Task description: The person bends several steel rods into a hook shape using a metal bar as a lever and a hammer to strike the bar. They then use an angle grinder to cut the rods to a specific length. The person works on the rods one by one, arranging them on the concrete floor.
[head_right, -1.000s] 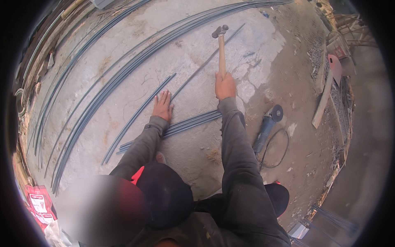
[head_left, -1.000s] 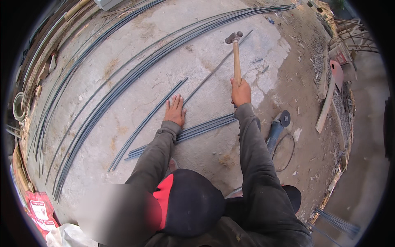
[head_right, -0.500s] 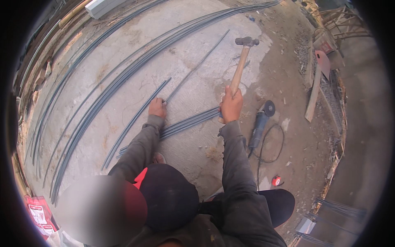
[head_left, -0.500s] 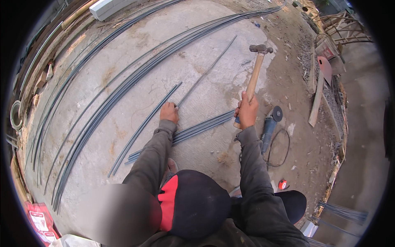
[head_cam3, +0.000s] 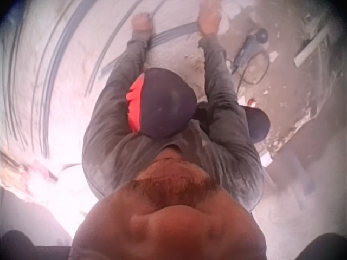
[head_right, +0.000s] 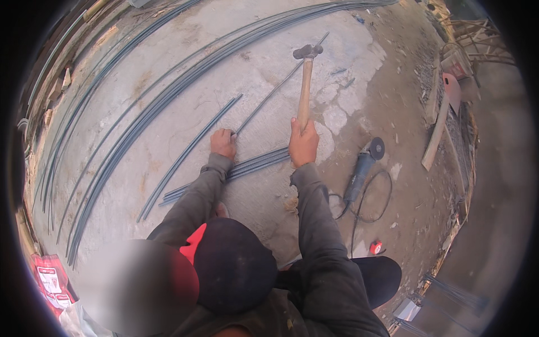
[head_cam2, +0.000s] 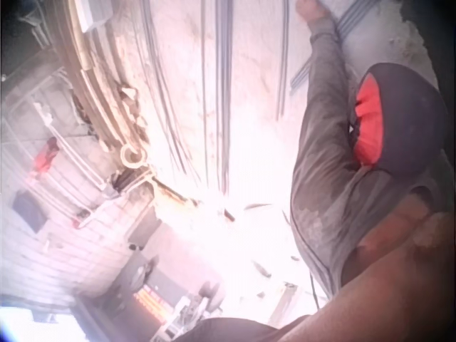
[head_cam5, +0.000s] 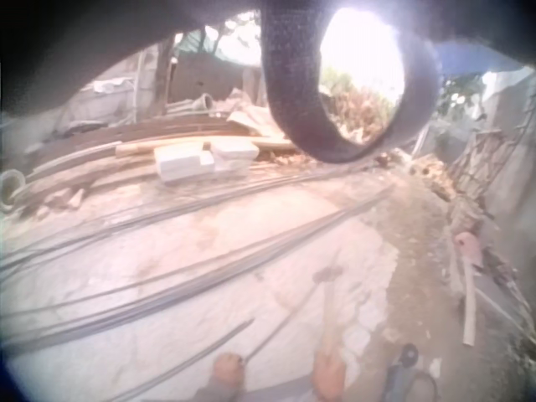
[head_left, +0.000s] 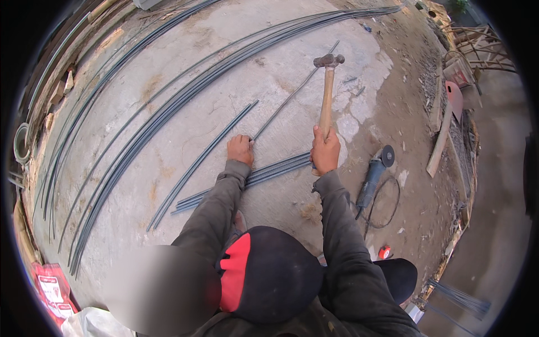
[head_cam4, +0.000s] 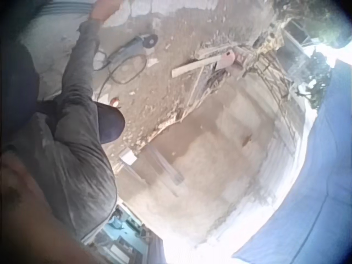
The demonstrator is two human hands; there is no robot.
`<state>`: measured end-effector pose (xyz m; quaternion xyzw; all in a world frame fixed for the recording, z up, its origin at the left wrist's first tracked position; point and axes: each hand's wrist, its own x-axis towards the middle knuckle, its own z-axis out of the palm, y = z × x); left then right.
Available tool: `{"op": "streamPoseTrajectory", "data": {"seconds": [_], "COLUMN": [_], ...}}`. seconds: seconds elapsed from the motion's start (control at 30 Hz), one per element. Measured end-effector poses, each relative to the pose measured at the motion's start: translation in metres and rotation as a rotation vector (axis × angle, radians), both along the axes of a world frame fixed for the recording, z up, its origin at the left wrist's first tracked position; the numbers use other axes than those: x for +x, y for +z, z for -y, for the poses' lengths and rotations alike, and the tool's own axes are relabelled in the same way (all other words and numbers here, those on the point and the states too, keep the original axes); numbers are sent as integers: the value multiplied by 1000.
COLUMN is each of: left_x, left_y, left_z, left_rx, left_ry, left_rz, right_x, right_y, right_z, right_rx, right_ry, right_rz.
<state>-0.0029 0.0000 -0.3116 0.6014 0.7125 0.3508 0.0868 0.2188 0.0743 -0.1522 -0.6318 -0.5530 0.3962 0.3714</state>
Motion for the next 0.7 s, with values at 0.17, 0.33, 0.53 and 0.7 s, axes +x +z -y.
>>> {"op": "streamPoseTrajectory", "data": {"seconds": [0.17, 0.33, 0.53, 0.7], "left_x": [-18, -4, -18, -10], "left_y": [1, 27, 8, 14], "left_z": [-9, -8, -3, -4], "left_rx": [-91, -96, 1, 71], "left_ry": [-22, -72, -129, -207], "left_rz": [9, -96, -93, -48], "right_x": [3, 6, 6, 15], "right_y": [-51, -58, -63, -54], "right_z": [4, 9, 11, 12], "right_rx": [-63, -85, -58, -47], "right_ry": [12, -28, -37, -56], "right_rz": [144, 136, 106, 89]}}
